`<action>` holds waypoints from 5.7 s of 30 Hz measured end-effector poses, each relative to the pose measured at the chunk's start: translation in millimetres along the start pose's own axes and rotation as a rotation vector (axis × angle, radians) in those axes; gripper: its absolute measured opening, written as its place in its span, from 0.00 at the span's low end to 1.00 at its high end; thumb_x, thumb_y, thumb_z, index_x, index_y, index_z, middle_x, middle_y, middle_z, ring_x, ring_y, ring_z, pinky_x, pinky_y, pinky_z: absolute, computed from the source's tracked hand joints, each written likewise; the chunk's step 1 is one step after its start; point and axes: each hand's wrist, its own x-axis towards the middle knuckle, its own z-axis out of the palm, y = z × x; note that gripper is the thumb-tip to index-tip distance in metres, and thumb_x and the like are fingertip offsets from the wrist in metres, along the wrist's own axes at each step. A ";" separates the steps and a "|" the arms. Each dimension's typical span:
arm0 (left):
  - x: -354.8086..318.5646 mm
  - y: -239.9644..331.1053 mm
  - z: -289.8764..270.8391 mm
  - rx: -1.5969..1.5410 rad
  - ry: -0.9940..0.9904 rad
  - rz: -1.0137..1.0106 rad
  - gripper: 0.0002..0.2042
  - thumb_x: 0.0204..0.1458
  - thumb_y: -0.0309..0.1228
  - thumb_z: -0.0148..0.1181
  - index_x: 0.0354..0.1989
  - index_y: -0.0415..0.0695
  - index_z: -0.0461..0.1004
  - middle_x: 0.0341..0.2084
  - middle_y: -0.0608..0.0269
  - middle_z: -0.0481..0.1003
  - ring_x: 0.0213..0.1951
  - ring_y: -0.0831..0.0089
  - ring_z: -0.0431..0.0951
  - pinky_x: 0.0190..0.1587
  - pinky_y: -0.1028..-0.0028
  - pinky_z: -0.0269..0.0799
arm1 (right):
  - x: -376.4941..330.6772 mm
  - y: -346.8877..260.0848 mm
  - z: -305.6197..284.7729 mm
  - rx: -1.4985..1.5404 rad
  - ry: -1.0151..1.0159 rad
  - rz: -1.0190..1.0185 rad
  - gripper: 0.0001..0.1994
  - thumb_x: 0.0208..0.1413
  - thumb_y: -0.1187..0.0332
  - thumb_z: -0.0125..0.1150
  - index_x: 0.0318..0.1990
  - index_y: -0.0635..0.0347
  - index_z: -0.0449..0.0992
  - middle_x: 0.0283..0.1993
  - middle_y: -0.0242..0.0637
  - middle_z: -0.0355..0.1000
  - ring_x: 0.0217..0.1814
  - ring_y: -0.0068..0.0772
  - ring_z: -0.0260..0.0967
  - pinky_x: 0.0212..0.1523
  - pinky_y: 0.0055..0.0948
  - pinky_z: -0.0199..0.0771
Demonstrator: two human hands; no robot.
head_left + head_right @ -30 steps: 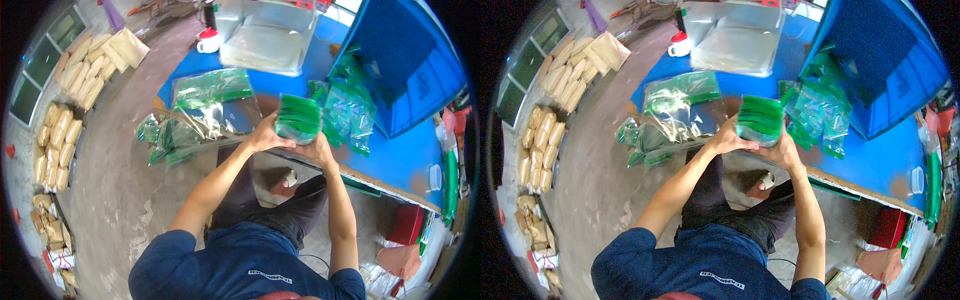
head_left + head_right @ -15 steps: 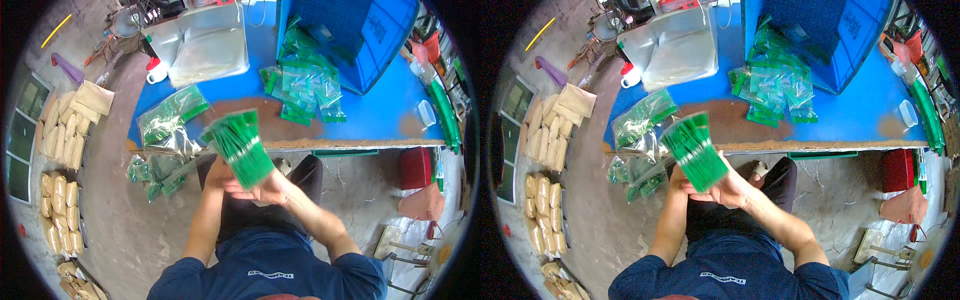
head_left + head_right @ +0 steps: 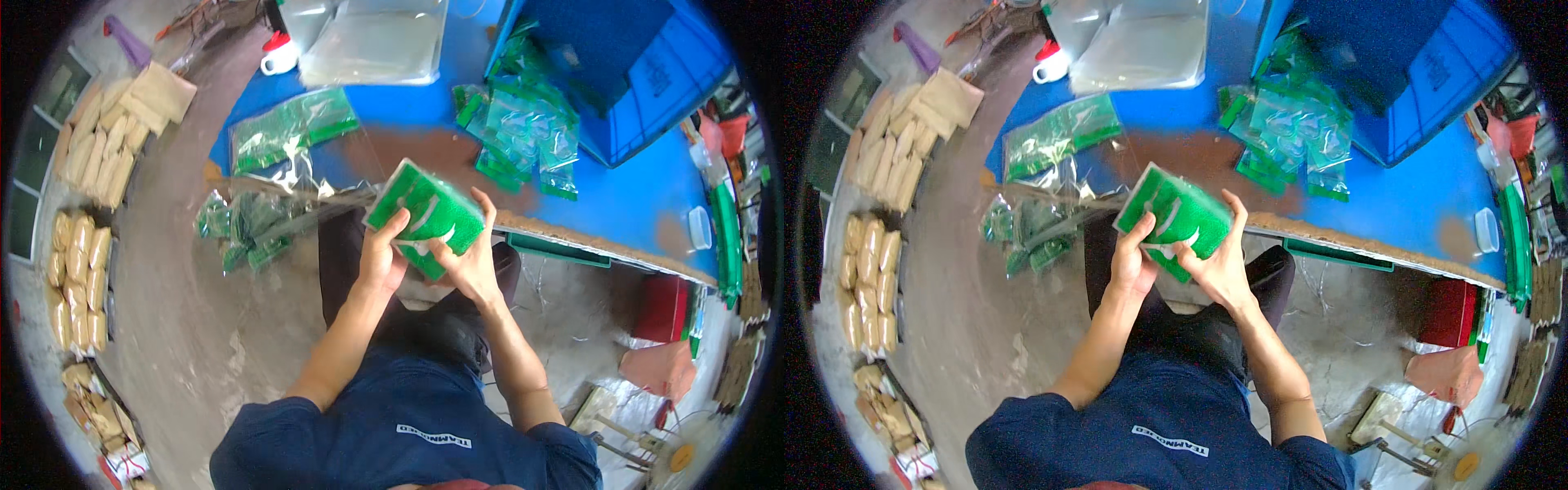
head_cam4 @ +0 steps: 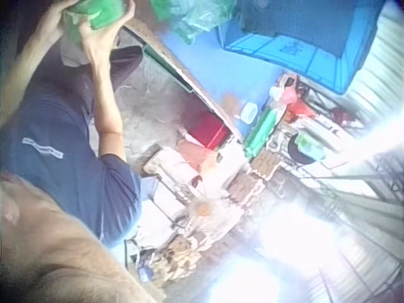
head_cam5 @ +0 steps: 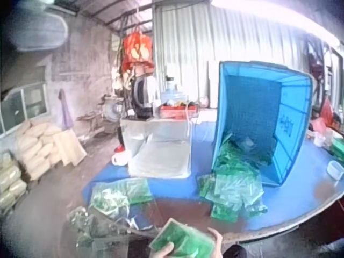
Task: The recorder is sorting green plastic packets and placing them into larger clear plastic bags on a blue work table.
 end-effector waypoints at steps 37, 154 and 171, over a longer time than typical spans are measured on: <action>32.4 160.8 -39.3 1.888 -0.030 0.938 0.08 0.50 0.24 0.66 0.39 0.40 0.81 0.29 0.58 0.74 0.27 0.66 0.76 0.30 0.69 0.71 | 90.6 -30.0 -4.2 0.599 -0.403 0.305 0.29 0.52 0.64 0.69 0.60 0.65 0.66 0.55 0.41 0.73 0.54 0.33 0.73 0.56 0.37 0.74; 37.6 125.4 -48.0 1.833 -0.074 0.487 0.12 0.54 0.26 0.60 0.47 0.40 0.76 0.46 0.51 0.78 0.45 0.59 0.79 0.50 0.64 0.75 | 105.8 36.7 -126.3 -1.236 0.058 -0.468 0.46 0.52 0.25 0.46 0.70 0.51 0.61 0.73 0.54 0.51 0.78 0.62 0.39 0.72 0.67 0.36; 16.8 -6.9 -46.8 0.270 0.162 -0.265 0.12 0.59 0.27 0.61 0.51 0.43 0.73 0.46 0.64 0.77 0.45 0.73 0.78 0.48 0.69 0.79 | 71.5 41.4 -99.7 -1.355 -0.176 -0.610 0.32 0.63 0.43 0.49 0.63 0.60 0.68 0.69 0.47 0.61 0.77 0.56 0.45 0.73 0.62 0.42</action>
